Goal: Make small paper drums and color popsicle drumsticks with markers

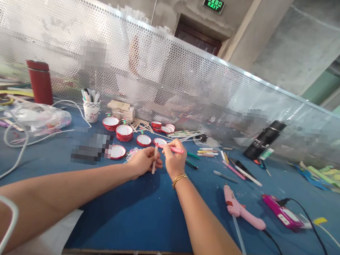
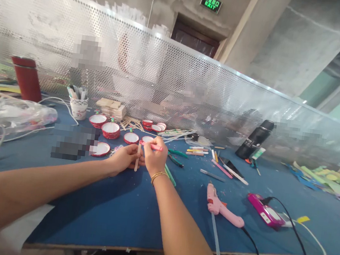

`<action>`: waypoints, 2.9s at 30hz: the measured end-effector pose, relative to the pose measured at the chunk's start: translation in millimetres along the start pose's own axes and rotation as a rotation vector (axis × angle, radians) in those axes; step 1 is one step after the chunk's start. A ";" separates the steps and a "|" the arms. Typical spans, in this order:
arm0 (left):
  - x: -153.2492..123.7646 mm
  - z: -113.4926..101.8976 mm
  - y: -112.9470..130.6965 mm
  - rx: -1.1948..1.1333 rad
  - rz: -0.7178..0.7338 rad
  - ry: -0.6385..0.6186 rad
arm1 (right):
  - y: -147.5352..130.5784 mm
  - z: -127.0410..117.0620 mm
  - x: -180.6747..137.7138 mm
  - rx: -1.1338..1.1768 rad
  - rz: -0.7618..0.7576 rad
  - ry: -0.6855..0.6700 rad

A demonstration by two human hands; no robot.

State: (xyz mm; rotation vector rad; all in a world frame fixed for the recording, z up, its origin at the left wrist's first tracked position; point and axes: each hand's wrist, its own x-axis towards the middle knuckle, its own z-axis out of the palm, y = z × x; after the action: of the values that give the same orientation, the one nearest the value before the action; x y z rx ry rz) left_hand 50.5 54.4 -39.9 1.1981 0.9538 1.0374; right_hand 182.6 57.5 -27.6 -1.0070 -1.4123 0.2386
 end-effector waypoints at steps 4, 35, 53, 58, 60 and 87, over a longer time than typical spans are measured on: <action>0.1 0.2 -0.1 0.000 0.002 0.003 | -0.9 0.0 -0.4 -0.007 -0.018 -0.022; 5.3 -2.6 -7.1 -0.020 0.014 -0.020 | -0.7 0.9 0.0 -0.036 -0.004 -0.005; 1.6 -0.9 -1.7 -0.001 -0.007 -0.008 | 2.3 0.1 1.5 -0.014 0.019 0.040; 2.6 -1.7 -2.8 -0.004 -0.007 -0.014 | 2.8 1.4 1.0 0.006 0.005 0.022; 3.3 -2.2 -3.6 0.006 -0.003 -0.014 | 3.0 1.5 1.1 -0.001 0.008 0.024; 0.4 -0.5 0.0 -0.004 -0.005 -0.008 | 1.5 0.9 1.0 -0.001 0.012 0.027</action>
State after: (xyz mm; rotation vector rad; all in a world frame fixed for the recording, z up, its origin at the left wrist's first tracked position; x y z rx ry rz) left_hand 50.2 54.8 -39.9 1.1949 0.9474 1.0302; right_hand 182.6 59.5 -28.1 -1.0162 -1.3827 0.2326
